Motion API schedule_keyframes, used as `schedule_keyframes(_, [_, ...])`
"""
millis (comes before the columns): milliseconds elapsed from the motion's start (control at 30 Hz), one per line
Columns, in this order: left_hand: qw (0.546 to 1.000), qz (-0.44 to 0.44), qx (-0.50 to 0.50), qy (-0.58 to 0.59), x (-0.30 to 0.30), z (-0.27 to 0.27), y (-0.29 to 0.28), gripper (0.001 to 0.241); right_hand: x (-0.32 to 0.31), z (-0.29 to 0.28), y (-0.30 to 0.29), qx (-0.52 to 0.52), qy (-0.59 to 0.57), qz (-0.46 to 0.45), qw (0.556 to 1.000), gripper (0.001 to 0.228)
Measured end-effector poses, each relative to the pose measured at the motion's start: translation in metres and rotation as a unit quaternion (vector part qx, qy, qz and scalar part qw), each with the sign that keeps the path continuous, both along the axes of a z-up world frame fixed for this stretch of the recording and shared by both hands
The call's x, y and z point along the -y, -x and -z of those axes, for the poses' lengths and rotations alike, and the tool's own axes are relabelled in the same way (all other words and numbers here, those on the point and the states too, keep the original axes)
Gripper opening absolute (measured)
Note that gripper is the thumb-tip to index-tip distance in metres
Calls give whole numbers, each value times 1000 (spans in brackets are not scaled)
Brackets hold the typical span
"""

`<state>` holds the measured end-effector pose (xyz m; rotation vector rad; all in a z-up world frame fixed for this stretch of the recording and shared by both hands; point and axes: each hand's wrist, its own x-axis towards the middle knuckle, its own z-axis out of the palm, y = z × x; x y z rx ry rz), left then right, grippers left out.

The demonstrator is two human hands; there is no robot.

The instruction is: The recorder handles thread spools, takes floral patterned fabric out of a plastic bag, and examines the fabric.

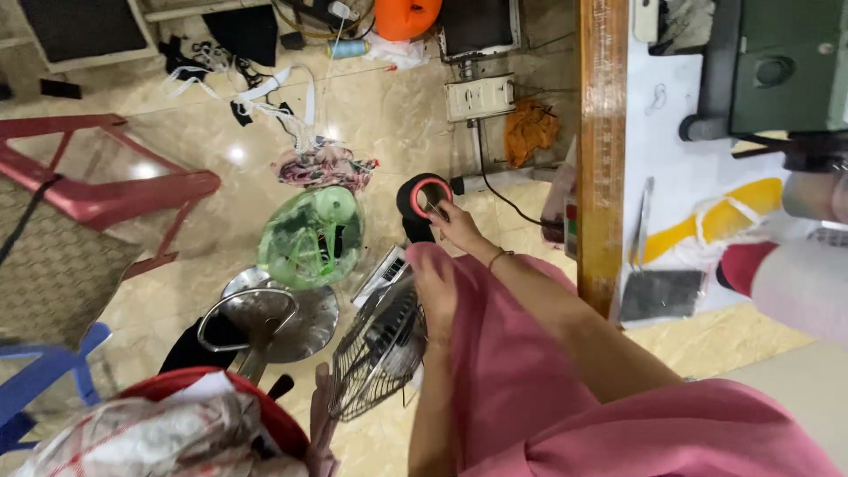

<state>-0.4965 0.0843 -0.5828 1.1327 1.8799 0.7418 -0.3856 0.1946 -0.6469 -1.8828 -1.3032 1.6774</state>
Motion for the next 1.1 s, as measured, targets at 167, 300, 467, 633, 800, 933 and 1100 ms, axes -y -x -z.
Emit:
schedule_keyframes(167, [961,184,-180,105,49,33,-48,75,-2,165,-34,6,22,98,995,35])
schedule_keyframes(300, [928,236,-155,245,19,30,-57,82,-32,208,-48,-29,67,196,978,40])
schedule_keyframes(467, [925,255,-195,204,-1,46,-65,84,-46,271,-66,-80,17,251,964,41])
schedule_keyframes(633, [942,213,-180,185,-19,41,-64,79,-64,303,-65,-138,51,301,942,41])
schedule_keyframes(800, [955,183,-159,170,-24,46,-62,77,-71,316,-67,-88,106,242,961,44])
schedule_keyframes(933, [959,173,-137,178,-31,43,-64,76,-66,314,-74,-105,124,200,966,52])
schedule_keyframes(1100, [958,168,-155,174,-26,49,-68,76,-87,256,-61,-91,158,172,968,62])
